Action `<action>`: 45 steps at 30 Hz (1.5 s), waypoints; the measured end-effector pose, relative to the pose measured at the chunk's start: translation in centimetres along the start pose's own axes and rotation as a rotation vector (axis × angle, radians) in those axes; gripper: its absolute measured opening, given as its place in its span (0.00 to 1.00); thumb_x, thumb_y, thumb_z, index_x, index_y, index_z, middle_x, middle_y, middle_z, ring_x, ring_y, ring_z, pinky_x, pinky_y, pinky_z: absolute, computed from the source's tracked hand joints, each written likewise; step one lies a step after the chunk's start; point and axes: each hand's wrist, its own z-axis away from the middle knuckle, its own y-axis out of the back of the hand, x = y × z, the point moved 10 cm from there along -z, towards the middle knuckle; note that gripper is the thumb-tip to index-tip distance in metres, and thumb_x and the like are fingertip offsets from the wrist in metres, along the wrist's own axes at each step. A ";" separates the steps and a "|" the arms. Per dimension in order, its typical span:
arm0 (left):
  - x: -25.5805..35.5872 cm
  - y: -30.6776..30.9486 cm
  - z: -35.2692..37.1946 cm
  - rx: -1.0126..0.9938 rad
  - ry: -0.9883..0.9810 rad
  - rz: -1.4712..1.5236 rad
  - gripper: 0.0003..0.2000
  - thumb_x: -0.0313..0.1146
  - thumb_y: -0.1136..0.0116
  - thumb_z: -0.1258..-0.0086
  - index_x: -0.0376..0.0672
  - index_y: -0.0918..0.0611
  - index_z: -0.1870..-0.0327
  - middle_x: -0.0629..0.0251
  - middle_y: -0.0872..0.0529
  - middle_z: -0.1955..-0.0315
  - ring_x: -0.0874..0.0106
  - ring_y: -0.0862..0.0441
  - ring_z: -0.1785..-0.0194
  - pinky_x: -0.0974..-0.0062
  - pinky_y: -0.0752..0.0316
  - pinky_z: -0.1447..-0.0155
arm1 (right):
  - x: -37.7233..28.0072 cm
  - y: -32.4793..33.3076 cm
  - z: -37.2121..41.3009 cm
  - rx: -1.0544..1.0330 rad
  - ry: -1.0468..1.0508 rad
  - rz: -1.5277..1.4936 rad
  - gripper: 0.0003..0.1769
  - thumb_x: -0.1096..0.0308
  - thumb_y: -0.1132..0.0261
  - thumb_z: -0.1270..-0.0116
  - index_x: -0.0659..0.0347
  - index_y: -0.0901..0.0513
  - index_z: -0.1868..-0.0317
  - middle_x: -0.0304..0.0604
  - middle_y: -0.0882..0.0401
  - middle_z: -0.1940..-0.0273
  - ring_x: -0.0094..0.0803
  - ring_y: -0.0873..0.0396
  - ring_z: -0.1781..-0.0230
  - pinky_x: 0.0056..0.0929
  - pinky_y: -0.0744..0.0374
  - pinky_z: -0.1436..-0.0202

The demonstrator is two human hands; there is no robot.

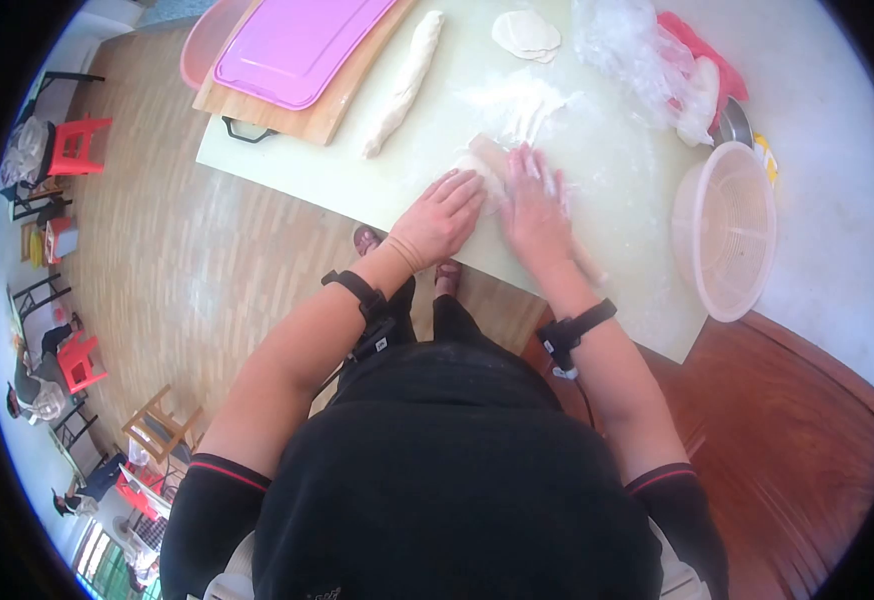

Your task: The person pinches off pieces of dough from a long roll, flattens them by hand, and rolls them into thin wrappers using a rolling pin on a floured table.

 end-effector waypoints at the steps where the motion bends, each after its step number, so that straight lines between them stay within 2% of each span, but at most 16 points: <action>1: 0.0 0.0 0.1 0.005 0.002 0.005 0.18 0.23 0.41 0.41 0.33 0.21 0.48 0.53 0.24 0.42 0.56 0.27 0.35 0.59 0.32 0.29 | 0.8 0.5 -0.7 0.046 -0.004 0.093 0.32 0.58 0.43 0.28 0.55 0.38 0.27 0.50 0.38 0.28 0.46 0.40 0.27 0.51 0.39 0.27; 3: 0.1 0.4 0.0 0.020 0.013 0.023 0.18 0.23 0.42 0.41 0.33 0.21 0.47 0.54 0.24 0.41 0.56 0.27 0.35 0.58 0.32 0.29 | 1.6 1.1 -0.9 0.093 -0.004 0.188 0.31 0.60 0.42 0.29 0.55 0.36 0.28 0.50 0.34 0.31 0.46 0.37 0.29 0.50 0.37 0.28; 5: 0.0 0.9 -0.1 0.042 0.021 0.034 0.18 0.23 0.42 0.40 0.34 0.22 0.47 0.54 0.25 0.40 0.56 0.28 0.35 0.58 0.32 0.29 | 3.1 -0.4 -0.8 -0.024 -0.092 0.001 0.29 0.65 0.40 0.31 0.56 0.34 0.30 0.49 0.29 0.38 0.47 0.31 0.35 0.48 0.32 0.33; 9: -0.2 1.6 0.7 0.007 0.067 0.026 0.21 0.24 0.43 0.38 0.37 0.23 0.42 0.54 0.29 0.35 0.56 0.32 0.30 0.55 0.38 0.26 | 2.4 0.5 -0.2 0.018 -0.083 -0.079 0.29 0.68 0.39 0.33 0.58 0.32 0.32 0.46 0.26 0.45 0.46 0.27 0.42 0.46 0.30 0.37; 11: -0.4 1.8 1.8 -0.034 0.086 -0.020 0.22 0.26 0.43 0.36 0.38 0.24 0.39 0.55 0.30 0.32 0.57 0.34 0.28 0.55 0.41 0.24 | 1.9 0.1 0.3 -0.106 -0.117 -0.108 0.30 0.65 0.39 0.32 0.59 0.34 0.31 0.48 0.29 0.39 0.47 0.31 0.35 0.48 0.32 0.33; 12: -0.5 1.3 2.7 -0.104 0.067 -0.055 0.23 0.28 0.44 0.35 0.40 0.25 0.37 0.56 0.32 0.31 0.58 0.36 0.26 0.55 0.44 0.23 | 1.6 -0.3 0.1 -0.100 -0.115 -0.113 0.30 0.65 0.39 0.32 0.59 0.34 0.31 0.48 0.29 0.39 0.47 0.31 0.35 0.48 0.32 0.33; 14: -0.4 0.6 3.4 -0.173 0.050 -0.084 0.24 0.31 0.44 0.33 0.41 0.27 0.35 0.56 0.34 0.29 0.60 0.39 0.24 0.55 0.47 0.22 | -0.5 0.6 0.0 0.073 0.065 0.131 0.32 0.59 0.41 0.29 0.60 0.37 0.28 0.50 0.36 0.30 0.47 0.39 0.28 0.51 0.38 0.28; 17: -0.4 0.3 3.6 -0.234 0.061 -0.102 0.25 0.35 0.46 0.31 0.43 0.29 0.32 0.58 0.36 0.27 0.63 0.41 0.23 0.55 0.49 0.22 | 1.5 0.6 -1.8 0.043 -0.043 0.111 0.34 0.54 0.45 0.27 0.59 0.39 0.26 0.50 0.44 0.25 0.46 0.47 0.23 0.54 0.45 0.24; 20: -0.5 0.2 3.4 -0.243 0.061 -0.130 0.26 0.35 0.46 0.30 0.43 0.31 0.31 0.58 0.36 0.27 0.63 0.42 0.23 0.56 0.49 0.22 | -0.7 -0.9 0.3 -0.088 0.025 -0.025 0.35 0.52 0.47 0.26 0.60 0.42 0.25 0.51 0.46 0.24 0.46 0.48 0.23 0.54 0.47 0.23; 24: -0.6 0.1 3.6 -0.220 0.072 -0.120 0.26 0.36 0.47 0.29 0.43 0.31 0.30 0.58 0.37 0.27 0.63 0.43 0.23 0.56 0.49 0.21 | -1.6 -0.7 0.7 -0.082 0.068 0.024 0.37 0.53 0.47 0.26 0.61 0.46 0.24 0.51 0.48 0.23 0.46 0.48 0.22 0.52 0.48 0.22; 26: -0.4 0.1 3.6 -0.236 0.068 -0.131 0.26 0.35 0.47 0.29 0.43 0.31 0.30 0.59 0.37 0.26 0.63 0.43 0.23 0.56 0.49 0.21 | 1.0 -0.2 -1.2 -0.031 -0.046 0.092 0.39 0.53 0.46 0.27 0.61 0.49 0.23 0.52 0.49 0.23 0.46 0.48 0.22 0.51 0.49 0.22; 33: -0.6 -0.2 3.7 -0.233 0.075 -0.124 0.26 0.35 0.47 0.29 0.43 0.31 0.30 0.58 0.37 0.27 0.63 0.42 0.23 0.57 0.48 0.21 | -2.1 -0.4 1.4 -0.097 0.102 -0.079 0.37 0.53 0.47 0.26 0.62 0.45 0.24 0.54 0.45 0.24 0.48 0.48 0.23 0.51 0.48 0.22; 36: -0.5 0.3 3.4 -0.217 0.071 -0.108 0.26 0.35 0.46 0.30 0.43 0.31 0.31 0.57 0.36 0.27 0.61 0.42 0.23 0.57 0.48 0.22 | 1.3 0.5 -0.8 -0.015 -0.055 0.011 0.35 0.52 0.47 0.26 0.60 0.43 0.25 0.54 0.46 0.24 0.48 0.48 0.23 0.50 0.47 0.23; 39: -0.2 1.5 3.3 -0.161 0.097 -0.070 0.25 0.34 0.45 0.31 0.44 0.30 0.31 0.55 0.35 0.29 0.59 0.40 0.25 0.55 0.47 0.22 | 0.4 2.2 -0.6 0.055 0.024 0.015 0.32 0.53 0.46 0.26 0.58 0.38 0.27 0.54 0.40 0.27 0.49 0.41 0.26 0.51 0.42 0.25; 41: -0.3 1.7 4.0 -0.118 0.123 -0.058 0.25 0.34 0.44 0.31 0.44 0.29 0.32 0.55 0.34 0.30 0.58 0.38 0.25 0.54 0.47 0.22 | 0.3 2.0 0.3 0.007 -0.034 -0.042 0.28 0.61 0.42 0.28 0.57 0.33 0.30 0.53 0.31 0.37 0.49 0.32 0.35 0.49 0.34 0.32; 45: -0.1 1.0 4.9 -0.147 0.137 -0.108 0.24 0.32 0.43 0.33 0.44 0.27 0.34 0.54 0.32 0.32 0.58 0.37 0.27 0.52 0.46 0.23 | 1.4 1.0 -0.1 0.050 -0.020 -0.086 0.27 0.70 0.40 0.33 0.58 0.30 0.33 0.50 0.27 0.46 0.47 0.27 0.45 0.46 0.28 0.40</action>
